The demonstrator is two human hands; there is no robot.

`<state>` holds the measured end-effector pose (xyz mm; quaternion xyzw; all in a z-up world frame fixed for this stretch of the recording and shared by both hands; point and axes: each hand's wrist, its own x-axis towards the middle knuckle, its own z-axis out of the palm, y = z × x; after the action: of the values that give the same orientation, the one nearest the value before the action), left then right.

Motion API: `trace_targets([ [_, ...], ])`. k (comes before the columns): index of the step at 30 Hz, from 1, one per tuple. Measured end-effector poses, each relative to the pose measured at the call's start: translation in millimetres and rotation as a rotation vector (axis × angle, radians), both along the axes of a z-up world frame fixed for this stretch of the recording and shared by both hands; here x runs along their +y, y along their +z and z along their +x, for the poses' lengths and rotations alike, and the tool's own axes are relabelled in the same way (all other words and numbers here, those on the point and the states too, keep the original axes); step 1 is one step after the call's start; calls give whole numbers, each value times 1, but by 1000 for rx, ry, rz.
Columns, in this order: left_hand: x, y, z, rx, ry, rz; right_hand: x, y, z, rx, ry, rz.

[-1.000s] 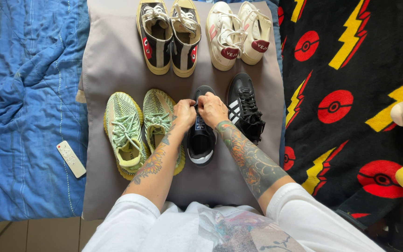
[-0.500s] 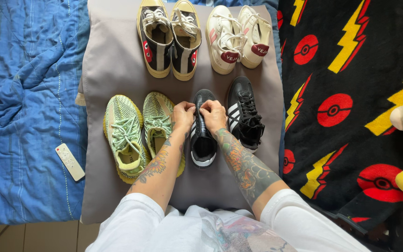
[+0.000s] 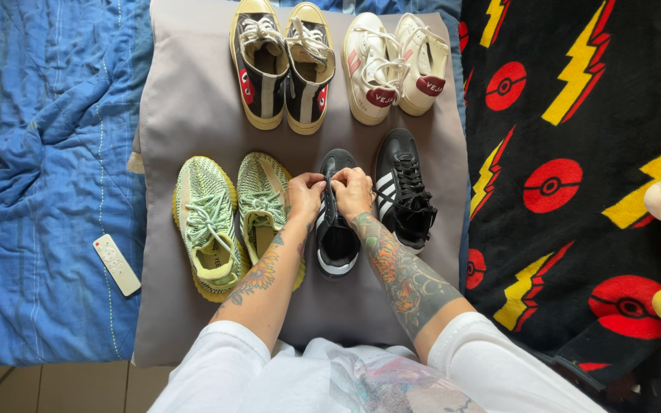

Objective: The person threads and ties the laces of a pair of black sneakers placed on a pillow. They repeatedly pull, adjust, and knot the laces on both shoes, finishing with a tied bow on each.

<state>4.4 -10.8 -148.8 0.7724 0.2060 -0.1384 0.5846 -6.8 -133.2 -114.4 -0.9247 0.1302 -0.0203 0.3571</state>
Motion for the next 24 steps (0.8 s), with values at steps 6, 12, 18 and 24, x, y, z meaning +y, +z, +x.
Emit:
trace_targets([
  [6, -4, 3, 0, -18, 33, -136, -24, -20, 3, 205, -14, 533],
  [12, -2, 10, 0, 5, -59, 20, -30, -26, 6, 201, 19, 620],
  [18, 4, -12, 4, -1, -39, -40, -2, -8, 4, 137, 21, -3],
  [24, -16, -38, 17, -168, 62, 107, 0, 23, -8, 60, 60, -34],
])
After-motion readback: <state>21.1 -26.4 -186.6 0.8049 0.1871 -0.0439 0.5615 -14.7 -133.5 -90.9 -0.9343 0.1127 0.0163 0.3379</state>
